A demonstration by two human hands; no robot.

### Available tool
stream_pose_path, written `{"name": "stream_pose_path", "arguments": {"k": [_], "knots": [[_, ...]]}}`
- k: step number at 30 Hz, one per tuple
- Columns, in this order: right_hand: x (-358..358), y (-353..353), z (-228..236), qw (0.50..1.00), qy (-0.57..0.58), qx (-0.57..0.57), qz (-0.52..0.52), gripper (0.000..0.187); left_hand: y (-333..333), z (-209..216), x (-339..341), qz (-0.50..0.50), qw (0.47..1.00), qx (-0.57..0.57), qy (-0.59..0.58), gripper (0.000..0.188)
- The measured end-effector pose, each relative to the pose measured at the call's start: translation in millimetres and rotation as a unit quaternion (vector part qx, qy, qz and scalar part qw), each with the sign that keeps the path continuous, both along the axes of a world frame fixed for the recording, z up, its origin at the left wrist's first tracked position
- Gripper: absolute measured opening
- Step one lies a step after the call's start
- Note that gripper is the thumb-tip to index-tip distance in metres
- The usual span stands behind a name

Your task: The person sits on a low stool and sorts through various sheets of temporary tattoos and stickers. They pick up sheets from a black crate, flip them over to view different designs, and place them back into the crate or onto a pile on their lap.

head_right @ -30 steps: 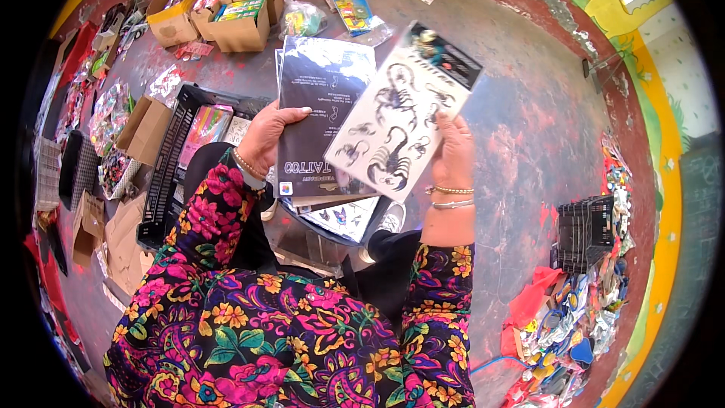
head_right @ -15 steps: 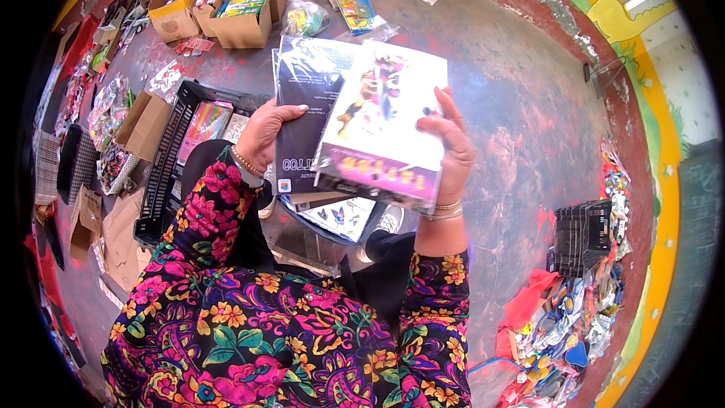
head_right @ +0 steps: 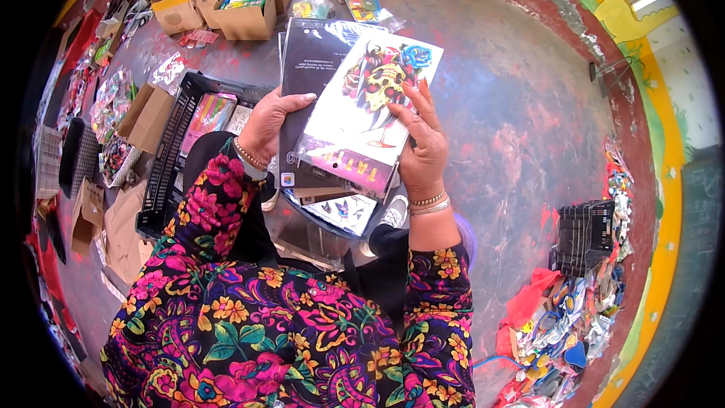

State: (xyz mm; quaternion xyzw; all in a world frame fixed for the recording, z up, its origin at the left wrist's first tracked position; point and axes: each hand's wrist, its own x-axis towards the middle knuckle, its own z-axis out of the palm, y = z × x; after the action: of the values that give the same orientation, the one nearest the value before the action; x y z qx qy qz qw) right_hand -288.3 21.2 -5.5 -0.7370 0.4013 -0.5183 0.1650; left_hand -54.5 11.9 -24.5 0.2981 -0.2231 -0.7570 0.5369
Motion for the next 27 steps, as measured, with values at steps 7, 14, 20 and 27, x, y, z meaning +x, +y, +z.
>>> {"name": "stream_pose_path", "arguments": {"k": [7,14,20,27], "knots": [[-2.5,-6.1,-16.3,0.996,-0.007,0.005,-0.086,0.026,-1.0,-8.9,2.7,-0.026,0.999,-0.024,0.006,0.026],[-4.4,-7.9,-19.6,0.985,0.073,0.002,-0.154,0.029,-0.3,-8.5,-4.1,-0.006,0.998,-0.002,0.069,0.031],[-6.9,-8.2,-25.1,0.981,0.081,0.032,-0.176,0.031,3.4,-0.5,-8.5,-0.035,0.993,0.010,0.111,0.035],[-2.1,-4.7,-19.8,0.972,0.142,0.023,-0.188,0.031,3.0,-3.1,-14.6,-0.020,0.999,-0.027,-0.005,0.031]]}}
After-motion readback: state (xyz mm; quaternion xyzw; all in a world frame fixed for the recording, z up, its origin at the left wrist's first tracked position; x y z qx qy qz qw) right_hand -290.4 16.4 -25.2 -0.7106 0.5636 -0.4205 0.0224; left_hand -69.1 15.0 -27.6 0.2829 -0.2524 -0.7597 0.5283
